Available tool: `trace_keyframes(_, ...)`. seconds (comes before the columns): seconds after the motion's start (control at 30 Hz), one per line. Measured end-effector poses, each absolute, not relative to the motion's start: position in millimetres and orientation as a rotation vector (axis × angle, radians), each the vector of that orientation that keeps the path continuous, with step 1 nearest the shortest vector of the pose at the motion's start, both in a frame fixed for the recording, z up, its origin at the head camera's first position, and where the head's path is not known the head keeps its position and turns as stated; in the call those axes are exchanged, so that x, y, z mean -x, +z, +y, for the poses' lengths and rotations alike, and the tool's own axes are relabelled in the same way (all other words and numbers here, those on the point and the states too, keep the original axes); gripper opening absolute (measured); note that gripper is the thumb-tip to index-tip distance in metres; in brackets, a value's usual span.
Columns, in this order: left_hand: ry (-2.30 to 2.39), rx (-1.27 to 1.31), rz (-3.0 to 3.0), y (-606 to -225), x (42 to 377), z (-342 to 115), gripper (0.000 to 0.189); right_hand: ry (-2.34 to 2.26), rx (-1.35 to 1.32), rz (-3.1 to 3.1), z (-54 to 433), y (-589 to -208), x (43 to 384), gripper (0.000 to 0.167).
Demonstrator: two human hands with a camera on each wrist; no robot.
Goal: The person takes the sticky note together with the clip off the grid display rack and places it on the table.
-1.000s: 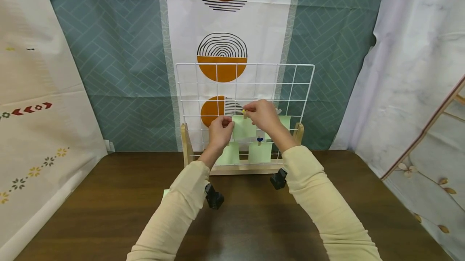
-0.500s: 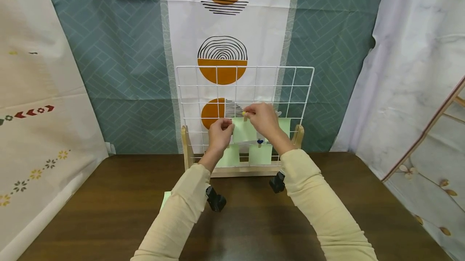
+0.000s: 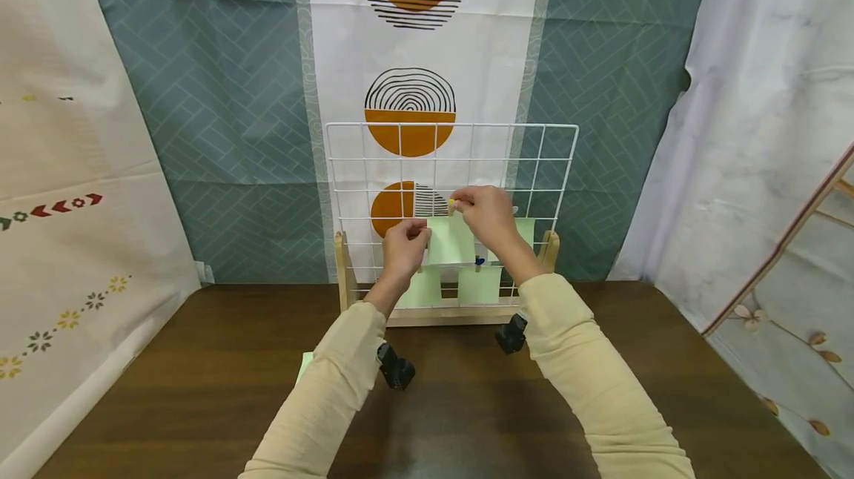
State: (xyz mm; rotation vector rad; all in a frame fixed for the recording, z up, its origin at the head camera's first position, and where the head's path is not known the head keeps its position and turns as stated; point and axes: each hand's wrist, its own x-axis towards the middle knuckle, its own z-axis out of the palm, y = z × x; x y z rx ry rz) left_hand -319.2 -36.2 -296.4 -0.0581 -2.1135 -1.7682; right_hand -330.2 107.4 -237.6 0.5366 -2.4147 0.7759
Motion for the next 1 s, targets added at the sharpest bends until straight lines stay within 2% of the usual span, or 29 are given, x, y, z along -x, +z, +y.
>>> trace_keyframes(0.33, -1.851, 0.062, -2.081, -295.5, 314.5, -37.0, 0.018, 1.181, -0.498, -2.412, 115.5, -240.0, 325.6, 0.021)
trace_keyframes(1.0, -2.006, 0.123, -2.108, -305.3, 300.8, -56.7, 0.014, 1.247, -0.511, -2.419, 134.1, -248.3, 314.4, 0.023)
